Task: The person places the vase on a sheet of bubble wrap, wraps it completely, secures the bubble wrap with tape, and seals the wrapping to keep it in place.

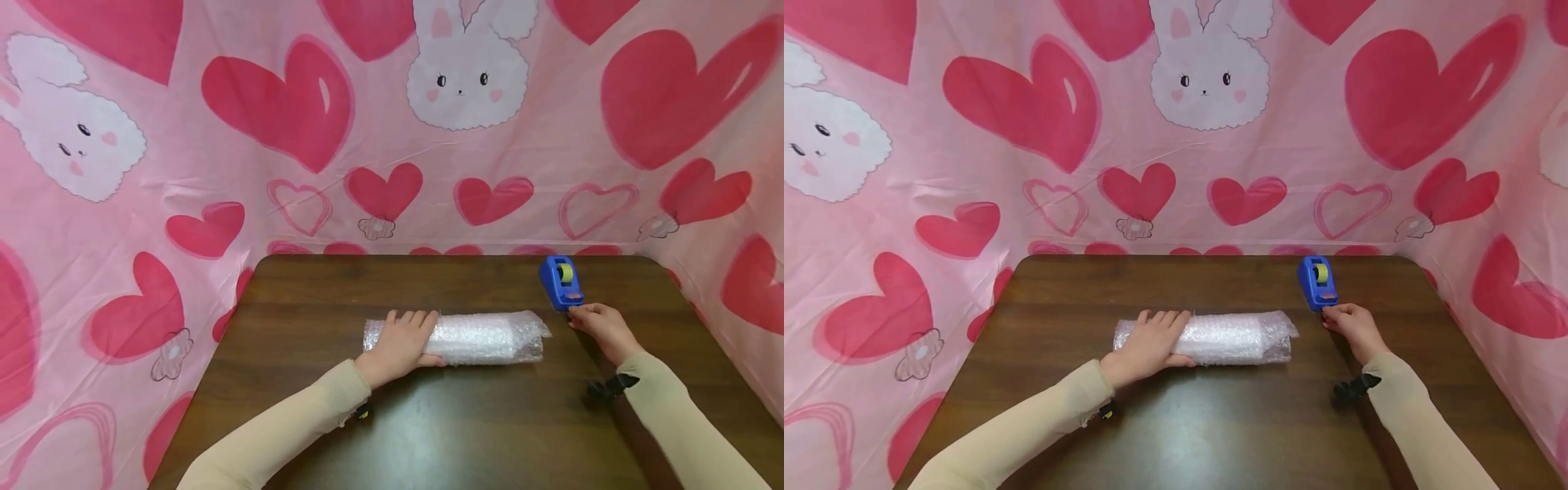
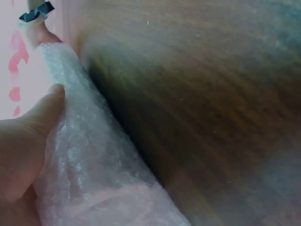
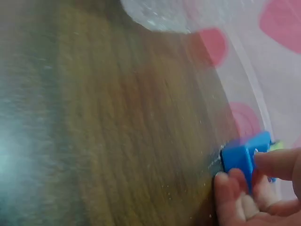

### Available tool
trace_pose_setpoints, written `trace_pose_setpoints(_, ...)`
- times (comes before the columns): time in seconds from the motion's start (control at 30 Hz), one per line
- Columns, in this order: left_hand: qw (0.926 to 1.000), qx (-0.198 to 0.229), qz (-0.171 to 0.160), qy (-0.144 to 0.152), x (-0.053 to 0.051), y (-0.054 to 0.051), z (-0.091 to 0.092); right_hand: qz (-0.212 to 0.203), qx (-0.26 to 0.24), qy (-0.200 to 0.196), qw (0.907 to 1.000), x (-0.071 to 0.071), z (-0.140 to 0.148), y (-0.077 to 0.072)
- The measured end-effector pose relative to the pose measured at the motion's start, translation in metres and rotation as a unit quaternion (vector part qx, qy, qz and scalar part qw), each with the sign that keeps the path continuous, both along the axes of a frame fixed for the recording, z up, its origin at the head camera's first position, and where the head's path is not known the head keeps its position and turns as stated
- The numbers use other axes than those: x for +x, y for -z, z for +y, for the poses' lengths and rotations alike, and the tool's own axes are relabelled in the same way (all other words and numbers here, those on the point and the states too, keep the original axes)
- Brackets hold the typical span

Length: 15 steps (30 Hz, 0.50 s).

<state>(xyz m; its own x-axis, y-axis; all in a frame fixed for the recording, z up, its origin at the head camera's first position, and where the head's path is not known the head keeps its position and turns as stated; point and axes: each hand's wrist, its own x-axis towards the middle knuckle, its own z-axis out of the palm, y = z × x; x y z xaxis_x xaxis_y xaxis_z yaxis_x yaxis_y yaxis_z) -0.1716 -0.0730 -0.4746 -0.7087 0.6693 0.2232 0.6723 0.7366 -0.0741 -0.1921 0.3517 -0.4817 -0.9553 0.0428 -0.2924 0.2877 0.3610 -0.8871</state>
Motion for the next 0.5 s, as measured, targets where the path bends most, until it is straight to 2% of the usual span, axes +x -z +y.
trace_pose_setpoints(0.2,0.9996,-0.005,-0.029,-0.004,-0.002,-0.005,0.001,0.022,0.003,-0.044,0.9988,0.008,-0.013,-0.011)
trace_pose_setpoints(0.3,0.9989,-0.003,-0.046,-0.002,-0.001,-0.007,0.001,0.021,-0.006,-0.05,0.9985,0.011,-0.021,-0.02)
trace_pose_setpoints(0.5,0.9989,0.004,-0.046,0.0,0.001,-0.006,0.001,0.025,-0.049,-0.052,0.9971,0.019,-0.033,-0.041)
